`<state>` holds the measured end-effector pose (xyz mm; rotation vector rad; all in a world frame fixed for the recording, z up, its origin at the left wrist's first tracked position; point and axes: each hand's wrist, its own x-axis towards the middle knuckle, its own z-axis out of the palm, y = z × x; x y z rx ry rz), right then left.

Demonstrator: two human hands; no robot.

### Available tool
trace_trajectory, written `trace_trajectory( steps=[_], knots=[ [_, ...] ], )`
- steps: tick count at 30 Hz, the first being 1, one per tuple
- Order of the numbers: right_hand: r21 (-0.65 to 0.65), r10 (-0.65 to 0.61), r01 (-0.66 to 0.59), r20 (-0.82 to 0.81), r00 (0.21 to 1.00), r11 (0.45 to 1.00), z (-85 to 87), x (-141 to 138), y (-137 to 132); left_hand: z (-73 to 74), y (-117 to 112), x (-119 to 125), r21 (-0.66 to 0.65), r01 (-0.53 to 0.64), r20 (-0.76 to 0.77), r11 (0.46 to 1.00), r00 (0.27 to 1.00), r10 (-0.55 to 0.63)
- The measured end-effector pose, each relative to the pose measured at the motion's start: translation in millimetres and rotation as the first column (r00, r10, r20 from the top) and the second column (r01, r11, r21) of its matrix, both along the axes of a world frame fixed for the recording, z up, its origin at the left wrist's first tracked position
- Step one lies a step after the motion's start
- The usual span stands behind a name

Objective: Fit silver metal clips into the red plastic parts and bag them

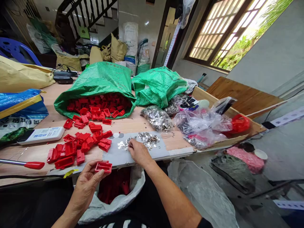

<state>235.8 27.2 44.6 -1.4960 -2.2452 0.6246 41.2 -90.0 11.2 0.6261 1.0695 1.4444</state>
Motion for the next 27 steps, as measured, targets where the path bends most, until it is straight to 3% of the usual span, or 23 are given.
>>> trace_trajectory(
  steps=[7, 11, 14, 22, 25, 27],
  knots=[
    [-0.057, -0.011, -0.005, -0.273, 0.962, 0.998, 5.6, -5, -12, 8.1, 5, 4, 0.145, -0.04, -0.237, 0.989, 0.969, 0.074],
    [-0.338, -0.088, -0.117, -0.534, 0.841, 0.934, 10.3, -23, -31, 11.5, 5, 7, 0.19, -0.019, -0.373, 0.982, 0.923, 0.09],
    [-0.455, -0.15, -0.181, -0.6, 0.786, 0.872, 10.4, -36, -43, 9.9, 3, 7, 0.24, -0.009, -0.479, 0.971, 0.868, 0.127],
    [-0.352, -0.099, -0.123, -0.549, 0.83, 0.928, 2.7, -43, -50, 8.2, 2, 5, 0.471, 0.087, -0.667, 0.878, 0.686, 0.29],
    [-0.365, -0.114, -0.124, -0.565, 0.817, 0.923, 2.8, -42, -53, 7.4, 1, 5, 0.484, 0.114, -0.67, 0.867, 0.686, 0.284],
    [-0.38, -0.12, -0.132, -0.571, 0.812, 0.915, 4.0, -41, -54, 7.6, 1, 6, 0.433, 0.096, -0.643, 0.896, 0.73, 0.233]
  ],
)
